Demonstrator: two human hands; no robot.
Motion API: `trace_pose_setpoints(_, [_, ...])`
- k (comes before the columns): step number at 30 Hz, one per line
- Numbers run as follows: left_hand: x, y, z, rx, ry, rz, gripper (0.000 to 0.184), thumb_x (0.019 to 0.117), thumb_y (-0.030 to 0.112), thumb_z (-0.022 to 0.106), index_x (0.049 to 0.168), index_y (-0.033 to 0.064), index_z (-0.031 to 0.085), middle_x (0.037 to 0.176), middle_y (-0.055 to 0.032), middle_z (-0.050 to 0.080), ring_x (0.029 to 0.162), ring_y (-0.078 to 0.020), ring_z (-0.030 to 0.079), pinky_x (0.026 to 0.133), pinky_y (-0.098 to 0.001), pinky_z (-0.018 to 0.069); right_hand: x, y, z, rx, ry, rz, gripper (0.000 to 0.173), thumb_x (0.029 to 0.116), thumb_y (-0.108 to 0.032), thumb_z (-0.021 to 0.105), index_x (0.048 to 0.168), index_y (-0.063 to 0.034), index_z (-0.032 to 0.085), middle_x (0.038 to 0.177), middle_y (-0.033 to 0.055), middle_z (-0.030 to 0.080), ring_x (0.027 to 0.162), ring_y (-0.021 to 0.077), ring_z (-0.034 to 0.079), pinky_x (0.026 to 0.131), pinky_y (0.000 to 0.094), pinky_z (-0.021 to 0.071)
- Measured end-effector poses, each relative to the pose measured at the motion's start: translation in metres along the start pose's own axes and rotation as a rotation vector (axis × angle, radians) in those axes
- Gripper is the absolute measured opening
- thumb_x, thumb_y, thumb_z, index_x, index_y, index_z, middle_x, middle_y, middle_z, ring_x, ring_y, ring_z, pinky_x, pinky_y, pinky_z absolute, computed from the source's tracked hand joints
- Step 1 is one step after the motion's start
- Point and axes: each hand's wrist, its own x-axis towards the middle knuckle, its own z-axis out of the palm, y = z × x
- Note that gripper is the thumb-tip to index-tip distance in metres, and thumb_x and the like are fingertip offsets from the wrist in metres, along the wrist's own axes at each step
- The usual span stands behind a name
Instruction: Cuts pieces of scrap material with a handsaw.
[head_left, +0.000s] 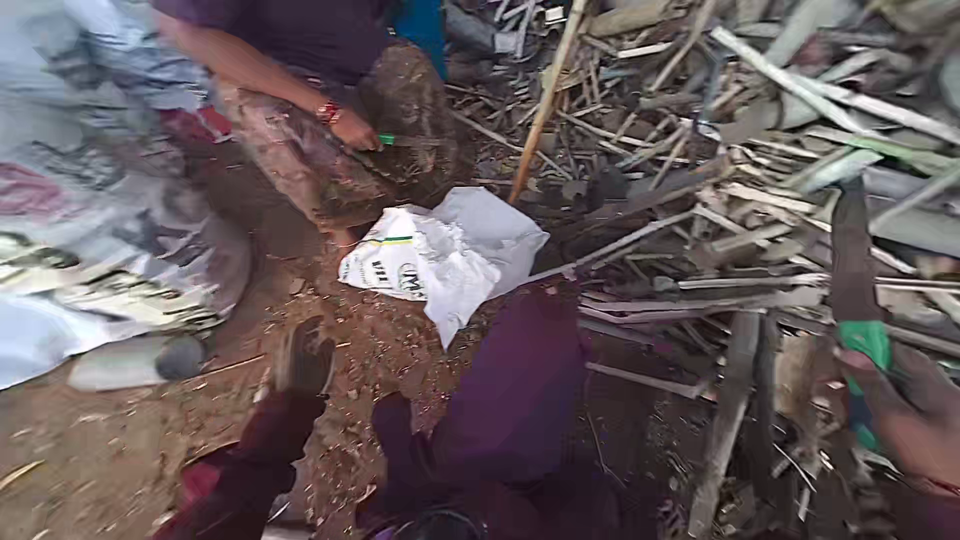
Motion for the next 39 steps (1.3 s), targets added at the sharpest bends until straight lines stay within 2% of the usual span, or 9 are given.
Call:
trace_pose_setpoints(5, [0.006,0.284,0.123,-0.291,-0.355,1.061,0.037,0.1032,0.015,0.047,0.131,-0.0068,0.056,0.131,-0.0251,0.062,0.112,-0.0313,0.067,0.1,-0.0473,0.0531,0.031,-0.047,-0.07,-0.134,0.422,-0.075,0.04,0.0912,-0.014,0.067,0.127,-0.0002,0.054,0.097,0.0186,0.065,0.074,0.0281,0.063,0.066,0.0504,0.0515])
trace_pose_setpoints(10, [-0.147,0.438,0.231,-0.196,-1.015,1.426,0.044,0.102,0.014,0.055,0.145,0.0027,0.052,0.126,-0.0173,0.066,0.114,-0.029,0.066,0.1,-0.0494,0.0529,0.058,-0.001,-0.086,-0.127,0.4,0.161,0.028,0.0962,-0.017,0.065,0.118,-0.0003,0.068,0.095,0.0225,0.07,0.085,0.0379,0.068,0.077,0.0625,0.0505])
trace_pose_setpoints(14, [-0.223,0.437,0.291,0.646,-1.44,1.415,0.053,0.1074,0.017,0.05,0.157,0.0027,0.036,0.148,-0.0263,0.05,0.137,-0.0432,0.049,0.114,-0.0583,0.0372,0.065,0.074,-0.024,-0.218,-0.096,0.643,0.038,0.1027,-0.018,0.06,0.135,0.0015,0.061,0.127,0.0286,0.065,0.121,0.0431,0.062,0.105,0.0592,0.0453])
trace_pose_setpoints(16, [-0.242,0.409,0.294,1.09,-1.545,1.403,0.048,0.1069,0.018,0.052,0.15,-0.0028,0.045,0.149,-0.0315,0.047,0.141,-0.0497,0.042,0.115,-0.0643,0.0306,0.06,0.102,-0.001,-0.308,-0.391,0.772,0.043,0.1017,-0.012,0.058,0.143,-0.0005,0.055,0.143,0.0261,0.056,0.136,0.0398,0.053,0.112,0.0561,0.04])
trace_pose_setpoints(18, [-0.252,0.392,0.302,1.347,-1.661,1.406,0.05,0.1082,0.027,0.052,0.148,-0.003,0.047,0.145,-0.0316,0.051,0.138,-0.0478,0.047,0.114,-0.0625,0.0352,0.072,0.122,0.008,-0.355,-0.408,0.744,0.042,0.1014,-0.006,0.054,0.143,-0.0021,0.055,0.145,0.0252,0.055,0.138,0.0392,0.051,0.113,0.0556,0.0396])
trace_pose_setpoints(20, [-0.254,0.37,0.328,1.179,-1.782,1.555,0.052,0.1047,0.029,0.057,0.147,-0.0002,0.05,0.132,-0.0316,0.061,0.125,-0.0494,0.058,0.102,-0.0668,0.0435,0.093,0.139,0.016,-0.324,-0.304,0.716,0.044,0.1023,-0.004,0.05,0.146,-0.0031,0.052,0.143,0.0256,0.056,0.136,0.0394,0.053,0.113,0.0557,0.0408])
trace_pose_setpoints(25, [-0.258,0.372,0.35,0.843,-1.795,1.714,0.053,0.1022,0.02,0.057,0.152,0.0057,0.045,0.147,-0.0264,0.051,0.134,-0.0481,0.05,0.103,-0.067,0.0433,0.142,0.151,0.054,-0.353,-0.271,0.725,0.055,0.102,-0.007,0.053,0.156,-0.0105,0.043,0.146,0.0243,0.056,0.137,0.0407,0.053,0.112,0.0567,0.0421])
trace_pose_setpoints(31, [-0.202,0.417,0.315,1.324,-1.673,1.273,0.053,0.1092,0.022,0.047,0.156,0.0005,0.035,0.157,-0.03,0.038,0.144,-0.0492,0.038,0.113,-0.0622,0.0349,0.155,0.169,0.107,-0.598,-0.51,0.673,0.038,0.1078,-0.011,0.043,0.143,-0.0027,0.058,0.142,0.0262,0.058,0.132,0.0442,0.056,0.106,0.0589,0.0453])
trace_pose_setpoints(39, [-0.179,0.436,0.282,0.865,-1.779,1.198,0.048,0.1089,0.018,0.05,0.152,-0.002,0.042,0.151,-0.0294,0.047,0.144,-0.0426,0.042,0.121,-0.0544,0.0263,0.151,0.177,0.1,-0.694,-0.61,0.54,0.04,0.102,-0.006,0.054,0.142,0.0,0.058,0.143,0.0283,0.056,0.137,0.0444,0.05,0.111,0.0565,0.042])
